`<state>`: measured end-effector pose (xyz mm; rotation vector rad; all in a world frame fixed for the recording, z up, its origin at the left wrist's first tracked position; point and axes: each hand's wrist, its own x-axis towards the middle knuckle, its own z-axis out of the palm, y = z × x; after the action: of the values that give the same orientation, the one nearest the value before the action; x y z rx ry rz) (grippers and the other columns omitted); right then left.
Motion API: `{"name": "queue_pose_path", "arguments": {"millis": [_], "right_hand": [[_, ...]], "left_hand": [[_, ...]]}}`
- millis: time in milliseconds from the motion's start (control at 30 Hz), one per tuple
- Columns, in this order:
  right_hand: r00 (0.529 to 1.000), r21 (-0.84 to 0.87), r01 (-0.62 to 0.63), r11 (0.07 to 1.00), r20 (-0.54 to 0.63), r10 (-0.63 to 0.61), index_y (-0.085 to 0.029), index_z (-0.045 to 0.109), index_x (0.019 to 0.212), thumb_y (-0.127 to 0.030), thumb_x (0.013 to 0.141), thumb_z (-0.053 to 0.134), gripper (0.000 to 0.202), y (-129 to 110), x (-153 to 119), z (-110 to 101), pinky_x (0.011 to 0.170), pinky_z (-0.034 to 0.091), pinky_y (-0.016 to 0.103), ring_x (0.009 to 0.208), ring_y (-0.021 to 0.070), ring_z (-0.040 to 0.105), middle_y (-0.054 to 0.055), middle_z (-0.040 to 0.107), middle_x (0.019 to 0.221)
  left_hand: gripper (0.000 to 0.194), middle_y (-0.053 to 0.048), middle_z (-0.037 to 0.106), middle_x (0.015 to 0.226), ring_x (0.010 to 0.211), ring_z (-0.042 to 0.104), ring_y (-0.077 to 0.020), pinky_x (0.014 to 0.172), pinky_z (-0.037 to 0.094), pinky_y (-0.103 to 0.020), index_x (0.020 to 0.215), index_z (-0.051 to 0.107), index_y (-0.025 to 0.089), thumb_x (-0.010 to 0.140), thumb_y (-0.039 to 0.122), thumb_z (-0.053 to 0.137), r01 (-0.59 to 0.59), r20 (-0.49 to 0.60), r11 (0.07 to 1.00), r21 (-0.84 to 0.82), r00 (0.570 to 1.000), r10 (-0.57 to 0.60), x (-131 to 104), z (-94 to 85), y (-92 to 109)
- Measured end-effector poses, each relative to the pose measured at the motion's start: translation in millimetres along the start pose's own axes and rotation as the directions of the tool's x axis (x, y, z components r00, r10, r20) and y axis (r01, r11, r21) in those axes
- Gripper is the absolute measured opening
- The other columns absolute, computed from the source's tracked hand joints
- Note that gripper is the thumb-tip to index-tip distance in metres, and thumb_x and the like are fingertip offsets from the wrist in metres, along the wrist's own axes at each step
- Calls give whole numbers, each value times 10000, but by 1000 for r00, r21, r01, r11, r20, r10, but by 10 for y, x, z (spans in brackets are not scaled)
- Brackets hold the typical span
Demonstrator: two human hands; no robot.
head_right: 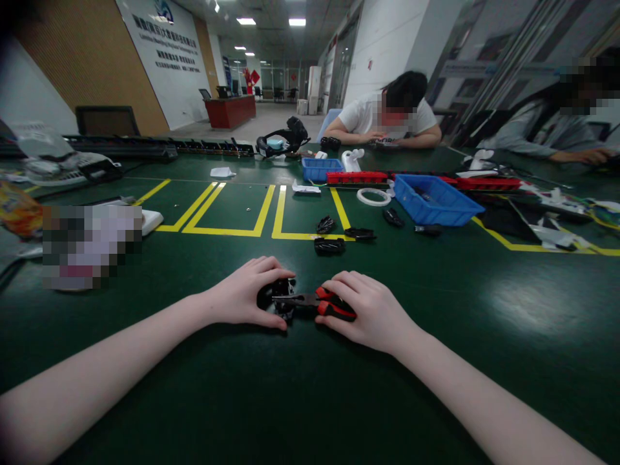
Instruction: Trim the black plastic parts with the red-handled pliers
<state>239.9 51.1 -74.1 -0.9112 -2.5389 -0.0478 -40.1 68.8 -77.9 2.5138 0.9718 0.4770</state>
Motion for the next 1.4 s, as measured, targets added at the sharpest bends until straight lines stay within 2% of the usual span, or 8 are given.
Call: {"name": "queue_pose_path", "arguments": {"millis": [200,533,933,1167,1400], "right_hand": [[1000,-29,18,999,11,-17,-190,640,1085,-434,847,673,343,39,-3,-37,708,583,358,862,224,678,106,700,1018],[1000,-30,21,999,8,-21,-191,621,1104,-438,856,667,353,44,-10,-44,703,584,355,855,220,676,104,696,1016],[999,-52,35,998,11,-34,-174,630,1093,-442,856,665,359,45,-12,-35,706,576,354,851,223,675,107,697,1008],[998,-87,61,994,6,-60,-173,629,1105,-443,865,653,362,73,-27,-54,711,575,354,869,225,676,108,699,1015],[994,-151,100,984,-28,-105,-172,628,1139,-453,854,666,402,114,-48,-58,721,564,366,884,237,679,116,703,1027]], "left_hand": [[768,-91,572,1156,1049,541,-289,946,458,-461,1376,517,192,756,591,733,-21,-1,999,36,1000,21,6,7,17],[719,-102,582,1178,1061,551,-290,945,476,-449,1354,514,184,755,509,741,-27,-24,999,24,999,27,1,24,49],[713,-92,580,1129,1011,550,-265,920,478,-421,1335,540,147,752,504,743,-53,-23,998,37,998,54,12,26,29],[714,-84,574,1155,1032,545,-267,931,465,-424,1322,537,168,757,550,750,-41,-27,998,43,999,42,3,35,29],[757,-82,593,1183,1050,561,-273,918,451,-420,1210,566,194,691,719,736,-56,-36,996,63,998,58,19,49,9]]}}
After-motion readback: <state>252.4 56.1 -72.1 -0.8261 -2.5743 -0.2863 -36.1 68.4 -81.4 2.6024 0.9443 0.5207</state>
